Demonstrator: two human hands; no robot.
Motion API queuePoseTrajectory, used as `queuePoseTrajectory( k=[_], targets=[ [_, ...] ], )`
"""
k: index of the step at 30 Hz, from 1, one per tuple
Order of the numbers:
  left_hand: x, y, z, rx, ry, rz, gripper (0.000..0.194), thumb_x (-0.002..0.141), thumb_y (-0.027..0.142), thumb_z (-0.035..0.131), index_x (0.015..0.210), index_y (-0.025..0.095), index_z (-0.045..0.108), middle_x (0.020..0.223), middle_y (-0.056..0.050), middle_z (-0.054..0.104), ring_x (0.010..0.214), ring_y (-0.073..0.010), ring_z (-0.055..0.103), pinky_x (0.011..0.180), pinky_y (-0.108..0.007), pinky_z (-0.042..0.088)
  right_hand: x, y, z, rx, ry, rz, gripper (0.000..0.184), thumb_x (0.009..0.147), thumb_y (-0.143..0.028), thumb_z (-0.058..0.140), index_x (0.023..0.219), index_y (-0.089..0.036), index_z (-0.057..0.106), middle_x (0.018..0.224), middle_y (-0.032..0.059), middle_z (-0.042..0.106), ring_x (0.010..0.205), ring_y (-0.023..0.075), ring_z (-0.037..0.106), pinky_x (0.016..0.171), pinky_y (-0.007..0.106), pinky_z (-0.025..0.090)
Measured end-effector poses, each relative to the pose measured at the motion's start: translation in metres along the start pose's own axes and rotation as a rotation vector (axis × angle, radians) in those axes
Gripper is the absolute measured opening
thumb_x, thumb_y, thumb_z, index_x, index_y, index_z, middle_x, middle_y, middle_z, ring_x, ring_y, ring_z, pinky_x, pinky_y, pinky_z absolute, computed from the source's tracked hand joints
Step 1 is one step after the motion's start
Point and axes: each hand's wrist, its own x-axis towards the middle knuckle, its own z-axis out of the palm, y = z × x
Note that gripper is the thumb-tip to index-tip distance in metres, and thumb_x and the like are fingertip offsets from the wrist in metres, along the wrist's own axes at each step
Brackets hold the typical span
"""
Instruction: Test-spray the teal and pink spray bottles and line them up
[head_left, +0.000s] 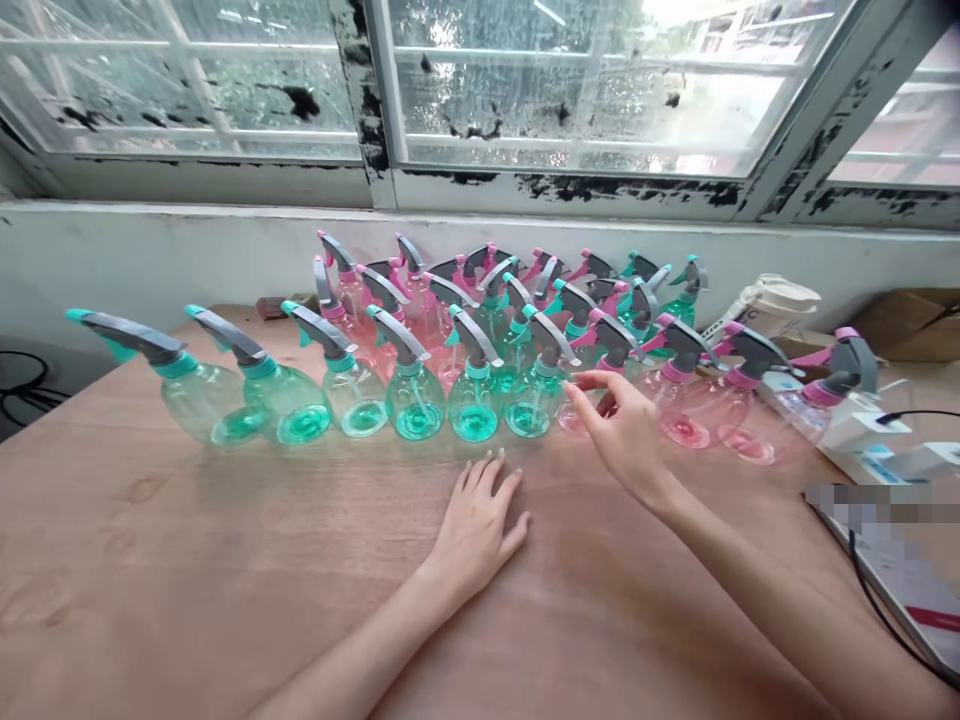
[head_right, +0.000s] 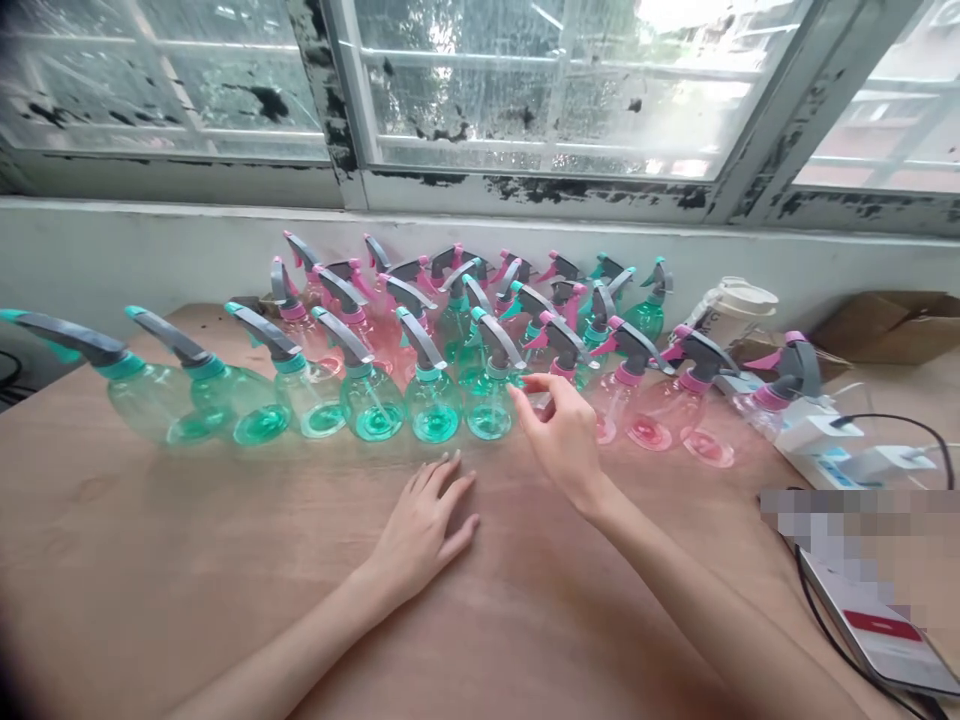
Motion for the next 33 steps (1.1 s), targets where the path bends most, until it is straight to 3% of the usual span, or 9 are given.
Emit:
queuePoseTrajectory(
  k=[4, 7, 12, 17, 21, 25, 29, 33],
  targets=[
    [0.001, 0.0, -0.002, 0.025, -0.028, -0.007, 0.039, 0.087, 0.029, 0.064, 0.124, 0.015, 0.058, 0.136, -0.02, 0.055, 0.126, -0.0359, 0.052, 0.105, -0.057, 0.042, 0.009, -0.003, 0.016, -0.115, -0.037, 0.024, 0.058, 0.085, -0.058, 0.061, 0.122, -0.013, 0.062, 0.118, 0.0153, 0.07, 0.099, 0.0325, 0.068, 0.086, 0.046, 0.05],
    [0.001, -0.001, -0.003, 0.042, -0.031, -0.002, 0.038, 0.088, 0.03, 0.064, 0.123, 0.016, 0.059, 0.135, -0.018, 0.056, 0.126, -0.0352, 0.052, 0.105, -0.056, 0.043, 0.012, -0.009, 0.03, -0.208, -0.115, 0.039, 0.065, 0.084, -0.058, 0.062, 0.128, -0.01, 0.059, 0.123, 0.0196, 0.067, 0.11, 0.0377, 0.065, 0.085, 0.047, 0.05],
    [0.001, -0.002, -0.002, 0.04, -0.027, 0.01, 0.039, 0.089, 0.031, 0.062, 0.125, 0.018, 0.057, 0.136, -0.017, 0.056, 0.127, -0.034, 0.052, 0.104, -0.055, 0.043, 0.008, -0.009, 0.03, -0.367, -0.14, -0.005, 0.054, 0.085, -0.058, 0.061, 0.116, -0.014, 0.063, 0.109, 0.0164, 0.068, 0.093, 0.0347, 0.07, 0.068, 0.04, 0.052],
    [0.001, -0.002, -0.003, 0.029, -0.036, 0.009, 0.037, 0.09, 0.031, 0.061, 0.124, 0.018, 0.057, 0.137, -0.018, 0.055, 0.129, -0.0343, 0.05, 0.105, -0.055, 0.042, -0.023, -0.006, -0.004, -0.382, -0.189, -0.073, 0.05, 0.084, -0.064, 0.058, 0.104, -0.019, 0.061, 0.089, 0.0085, 0.067, 0.064, 0.0254, 0.067, 0.05, 0.033, 0.043],
    [0.002, -0.002, -0.005, 0.04, -0.049, 0.007, 0.037, 0.09, 0.03, 0.061, 0.123, 0.016, 0.059, 0.137, -0.018, 0.055, 0.129, -0.0342, 0.05, 0.106, -0.054, 0.042, -0.056, -0.009, -0.045, -0.27, -0.251, -0.129, 0.044, 0.08, -0.062, 0.064, 0.102, -0.023, 0.06, 0.089, 0.0071, 0.067, 0.081, 0.0279, 0.067, 0.057, 0.034, 0.049],
    [0.004, -0.004, -0.004, 0.06, -0.055, 0.02, 0.038, 0.09, 0.031, 0.061, 0.124, 0.015, 0.059, 0.137, -0.019, 0.055, 0.129, -0.0347, 0.05, 0.106, -0.054, 0.042, -0.069, -0.009, -0.073, -0.065, -0.377, -0.124, 0.062, 0.076, -0.058, 0.072, 0.126, -0.026, 0.052, 0.12, 0.0119, 0.062, 0.111, 0.0333, 0.06, 0.085, 0.048, 0.054],
    [0.004, -0.007, -0.002, 0.067, -0.053, 0.038, 0.039, 0.092, 0.032, 0.058, 0.127, 0.016, 0.057, 0.138, -0.018, 0.055, 0.127, -0.0344, 0.051, 0.105, -0.055, 0.043, -0.057, -0.002, -0.077, 0.317, -0.553, -0.03, 0.082, 0.076, -0.056, 0.072, 0.144, -0.03, 0.033, 0.145, 0.0146, 0.045, 0.129, 0.0336, 0.052, 0.095, 0.05, 0.053],
    [0.005, -0.006, -0.002, 0.074, -0.041, 0.04, 0.038, 0.092, 0.032, 0.057, 0.127, 0.016, 0.057, 0.137, -0.017, 0.055, 0.127, -0.0336, 0.051, 0.105, -0.054, 0.043, -0.043, -0.005, -0.067, 0.583, -0.636, -0.118, 0.076, 0.079, -0.046, 0.074, 0.142, -0.031, 0.034, 0.145, 0.0126, 0.046, 0.125, 0.029, 0.056, 0.101, 0.046, 0.052]
  ],
)
